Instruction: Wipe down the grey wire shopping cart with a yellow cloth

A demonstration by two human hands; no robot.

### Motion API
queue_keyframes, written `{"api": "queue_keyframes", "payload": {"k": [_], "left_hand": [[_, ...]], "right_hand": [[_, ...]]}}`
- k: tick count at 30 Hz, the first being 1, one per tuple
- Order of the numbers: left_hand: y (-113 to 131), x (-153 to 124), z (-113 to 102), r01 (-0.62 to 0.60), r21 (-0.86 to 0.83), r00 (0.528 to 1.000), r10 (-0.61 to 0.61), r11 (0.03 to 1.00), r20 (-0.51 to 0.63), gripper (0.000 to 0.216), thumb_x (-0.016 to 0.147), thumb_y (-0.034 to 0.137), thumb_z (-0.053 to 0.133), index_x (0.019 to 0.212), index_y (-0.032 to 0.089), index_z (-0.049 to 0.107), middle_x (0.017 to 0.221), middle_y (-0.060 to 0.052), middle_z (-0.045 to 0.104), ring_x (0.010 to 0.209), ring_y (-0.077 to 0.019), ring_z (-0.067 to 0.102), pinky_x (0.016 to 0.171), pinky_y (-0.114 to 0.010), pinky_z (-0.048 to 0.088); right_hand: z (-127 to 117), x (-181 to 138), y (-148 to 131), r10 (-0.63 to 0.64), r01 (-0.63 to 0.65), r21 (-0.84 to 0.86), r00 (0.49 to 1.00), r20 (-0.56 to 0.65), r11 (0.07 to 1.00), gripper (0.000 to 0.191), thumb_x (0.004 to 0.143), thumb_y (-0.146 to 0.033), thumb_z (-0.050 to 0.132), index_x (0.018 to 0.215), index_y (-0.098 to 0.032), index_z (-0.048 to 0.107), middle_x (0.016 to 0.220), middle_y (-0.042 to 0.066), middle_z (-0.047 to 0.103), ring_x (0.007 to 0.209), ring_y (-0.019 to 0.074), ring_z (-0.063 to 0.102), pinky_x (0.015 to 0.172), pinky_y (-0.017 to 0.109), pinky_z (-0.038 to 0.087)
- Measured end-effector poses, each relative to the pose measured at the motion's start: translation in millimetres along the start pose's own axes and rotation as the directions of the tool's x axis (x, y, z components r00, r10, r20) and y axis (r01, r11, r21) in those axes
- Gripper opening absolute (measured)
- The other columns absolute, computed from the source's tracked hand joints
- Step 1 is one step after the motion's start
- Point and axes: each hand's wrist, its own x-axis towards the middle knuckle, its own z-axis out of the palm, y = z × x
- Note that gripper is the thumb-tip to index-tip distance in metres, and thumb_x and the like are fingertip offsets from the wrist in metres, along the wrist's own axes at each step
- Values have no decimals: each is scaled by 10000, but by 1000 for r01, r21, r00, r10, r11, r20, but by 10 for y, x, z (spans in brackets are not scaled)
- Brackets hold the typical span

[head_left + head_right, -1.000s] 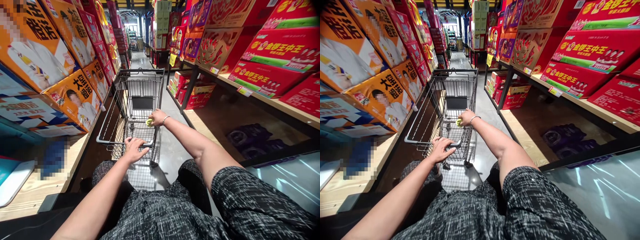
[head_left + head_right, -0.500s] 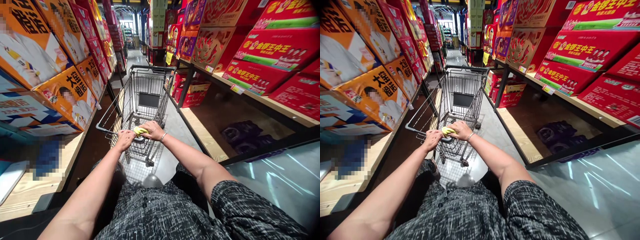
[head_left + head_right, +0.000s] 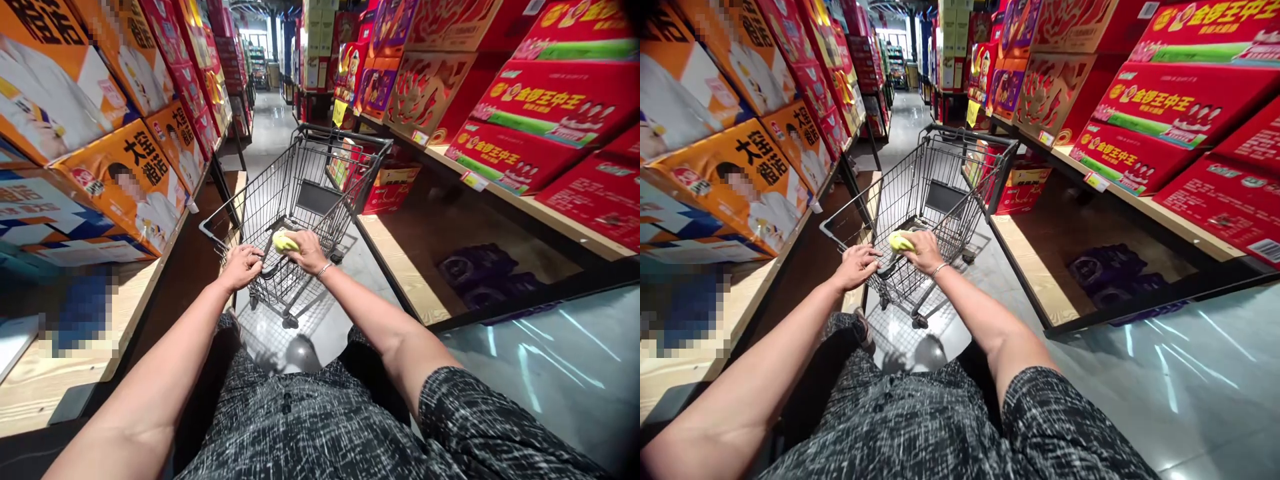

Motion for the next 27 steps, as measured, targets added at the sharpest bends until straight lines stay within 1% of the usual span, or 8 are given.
{"api": "queue_keyframes", "payload": {"k": [7, 10, 13, 17, 19, 22, 25, 27], "left_hand": [[-35, -64, -37, -17, -65, 997, 22, 998, 78, 412, 931, 412, 300, 878, 213, 657, 1029, -39, 687, 1083, -214, 581, 1194, -524, 152], [-76, -24, -51, 39, -147, 997, -28, 988, 72, 493, 951, 466, 260, 823, 211, 662, 1073, -50, 684, 1178, -232, 553, 1204, -537, 126], [-103, 18, -23, 70, -174, 996, -60, 982, 61, 517, 952, 491, 258, 763, 212, 650, 1028, -50, 693, 1206, -244, 544, 1211, -541, 112], [-115, 57, -28, 72, -155, 996, -63, 985, 64, 510, 947, 508, 285, 741, 207, 641, 1065, -61, 690, 1223, -253, 535, 1212, -537, 131], [-71, 89, -80, 66, -113, 995, -57, 991, 84, 517, 949, 505, 281, 725, 197, 630, 1050, -68, 692, 1191, -252, 555, 1206, -530, 158], [127, 171, -170, 93, -11, 988, -91, 996, 122, 572, 979, 499, 224, 711, 184, 620, 937, -67, 708, 1061, -244, 619, 1199, -539, 152], [471, 252, -169, 155, 17, 982, -155, 988, 107, 584, 1006, 517, 186, 990, 205, 679, 1066, -65, 718, 1094, -255, 622, 1186, -539, 180], [713, 267, -86, 186, -9, 977, -184, 982, 108, 595, 1002, 564, 200, 1261, 210, 601, 1291, -90, 637, 1216, -278, 561, 1115, -462, 341]], "right_hand": [[762, -517, -438, -83, 78, -73, 995, -58, 994, 307, 944, -261, 553, 1225, -357, 630, 1291, 49, 488, 1247, 240, 313, 1087, 424, 233], [1111, -852, -348, 28, -16, -107, 993, 111, 994, 302, 959, -238, 521, 1192, -379, 652, 1266, 49, 510, 1193, 237, 330, 1026, 402, 284], [1354, -1135, -172, 144, -97, -144, 922, 360, 985, 308, 952, -232, 523, 1190, -363, 667, 1278, 77, 520, 1140, 241, 366, 945, 387, 327], [1329, -1168, 23, 186, -124, -166, 880, 438, 978, 309, 941, -213, 527, 1170, -342, 690, 1290, 93, 523, 1124, 242, 387, 906, 364, 339], [1129, -1024, 89, 132, -89, -137, 928, 349, 987, 308, 945, -213, 521, 1170, -339, 689, 1225, 77, 553, 1100, 232, 400, 916, 352, 339], [693, -712, 169, 60, -56, -120, 998, 24, 991, 319, 938, -201, 516, 1187, -324, 673, 1190, 68, 542, 1116, 236, 402, 970, 373, 347], [408, -499, 201, 79, -114, -128, 966, -248, 985, 352, 905, -212, 551, 1235, -301, 631, 1272, 86, 466, 1213, 269, 350, 1043, 428, 341], [455, -511, 174, 137, -176, -116, 948, -288, 978, 388, 866, -192, 579, 1246, -265, 613, 1297, 105, 436, 1228, 285, 331, 1057, 449, 347]]}}
